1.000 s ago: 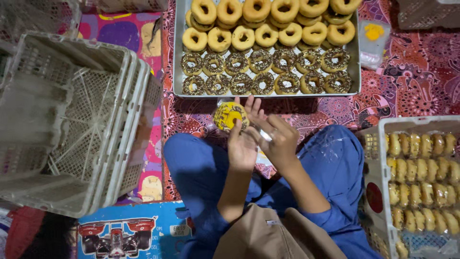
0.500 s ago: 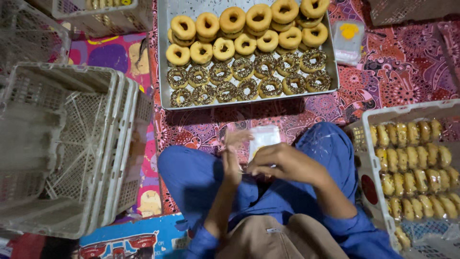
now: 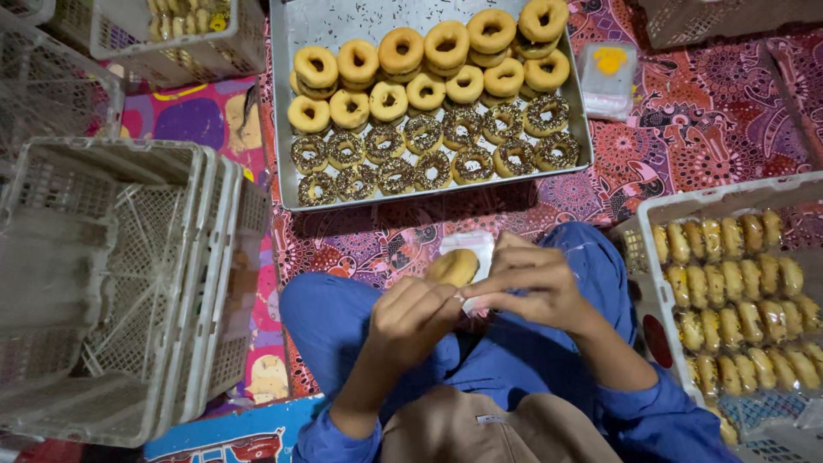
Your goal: The person sits on the floor and repeatedly picks donuts from a metal tray, places them into small plastic bags, and arranges the sealed bags into a white plastic crate. The process is repeated for multiple donuts throughout the clip.
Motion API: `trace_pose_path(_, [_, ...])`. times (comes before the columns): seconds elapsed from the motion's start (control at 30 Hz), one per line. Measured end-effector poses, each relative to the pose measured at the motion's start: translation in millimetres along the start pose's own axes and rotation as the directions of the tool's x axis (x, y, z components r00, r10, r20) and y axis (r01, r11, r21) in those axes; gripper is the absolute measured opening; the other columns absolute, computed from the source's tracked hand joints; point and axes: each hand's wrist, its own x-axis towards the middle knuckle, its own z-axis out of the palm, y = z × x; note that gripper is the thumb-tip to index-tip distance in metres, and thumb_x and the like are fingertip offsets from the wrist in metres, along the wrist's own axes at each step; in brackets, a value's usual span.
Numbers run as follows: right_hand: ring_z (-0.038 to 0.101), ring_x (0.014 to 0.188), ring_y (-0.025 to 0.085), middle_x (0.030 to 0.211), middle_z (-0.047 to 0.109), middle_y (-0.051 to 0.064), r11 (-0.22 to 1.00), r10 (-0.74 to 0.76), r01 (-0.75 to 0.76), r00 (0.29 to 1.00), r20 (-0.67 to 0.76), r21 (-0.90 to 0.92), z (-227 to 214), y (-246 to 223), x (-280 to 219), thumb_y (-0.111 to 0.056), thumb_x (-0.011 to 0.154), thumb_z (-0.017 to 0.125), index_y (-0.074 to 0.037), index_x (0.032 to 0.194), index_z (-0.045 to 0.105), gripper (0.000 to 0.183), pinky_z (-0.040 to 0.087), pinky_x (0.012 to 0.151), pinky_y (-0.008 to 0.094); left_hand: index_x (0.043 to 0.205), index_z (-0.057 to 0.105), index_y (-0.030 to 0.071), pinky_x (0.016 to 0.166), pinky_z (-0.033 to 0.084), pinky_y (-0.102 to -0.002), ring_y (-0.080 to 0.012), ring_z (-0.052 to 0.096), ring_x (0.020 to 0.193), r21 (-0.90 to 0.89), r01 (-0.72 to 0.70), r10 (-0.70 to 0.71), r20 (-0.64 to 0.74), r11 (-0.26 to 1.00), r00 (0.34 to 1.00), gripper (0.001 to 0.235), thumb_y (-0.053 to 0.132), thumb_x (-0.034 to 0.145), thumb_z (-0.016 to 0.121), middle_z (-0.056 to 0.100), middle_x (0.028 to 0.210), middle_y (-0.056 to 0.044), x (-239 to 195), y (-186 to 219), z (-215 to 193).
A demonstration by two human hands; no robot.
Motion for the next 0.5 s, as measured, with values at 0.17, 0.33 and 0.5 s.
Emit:
trace_pose_path(0.17, [0.054, 0.089, 0.018, 0.093, 0.067, -0.004, 0.852, -0.307, 0.305, 0.949, 0.066, -0.426, 7.9, 0.5, -3.9, -0.026, 0.083, 0.078, -0.018, 0.103, 0.08, 0.021, 0.042, 0.083, 0.038, 0.1, 0.065, 0.01, 0.072, 0.057, -0.033, -0.0197, 0.07, 0.079, -0.087, 0.254, -0.263, -0.116, 0.963, 0.958, 0.017, 0.006, 0.09, 0.079, 0.071, 0.092, -0.003, -2.4, 9.0, 6.5])
trace_pose_path(0.33, [0.055, 0.106, 0.019, 0.109, 0.068, -0.002, 0.471, -0.332, 0.324, 0.927, 0.176, -0.821, 24.4, 45.5, -40.8, -0.025, 0.091, 0.07, -0.019, 0.11, 0.075, 0.02, 0.043, 0.093, 0.04, 0.098, 0.073, 0.014, 0.075, 0.057, -0.039, -0.0214, 0.068, 0.084, 0.111, 0.253, -0.26, 0.056, 0.961, 0.964, 0.016, 0.011, 0.083, 0.079, 0.071, 0.082, -0.001, -17.0, 2.8, -8.8])
trace_pose_path(0.5, [0.062, 0.117, 0.023, 0.117, 0.07, 0.007, 0.053, 0.651, -0.1, 0.758, -0.041, -0.994, -17.0, 109.1, -56.3, -0.02, 0.097, 0.063, -0.015, 0.114, 0.072, 0.02, 0.047, 0.097, 0.041, 0.1, 0.064, 0.01, 0.112, 0.051, -0.05, -0.0306, 0.062, 0.132, -0.22, 0.329, -0.343, -0.032, 0.919, 0.939, 0.003, 0.01, 0.097, 0.066, 0.066, 0.122, -0.016, -52.4, -19.6, -36.6])
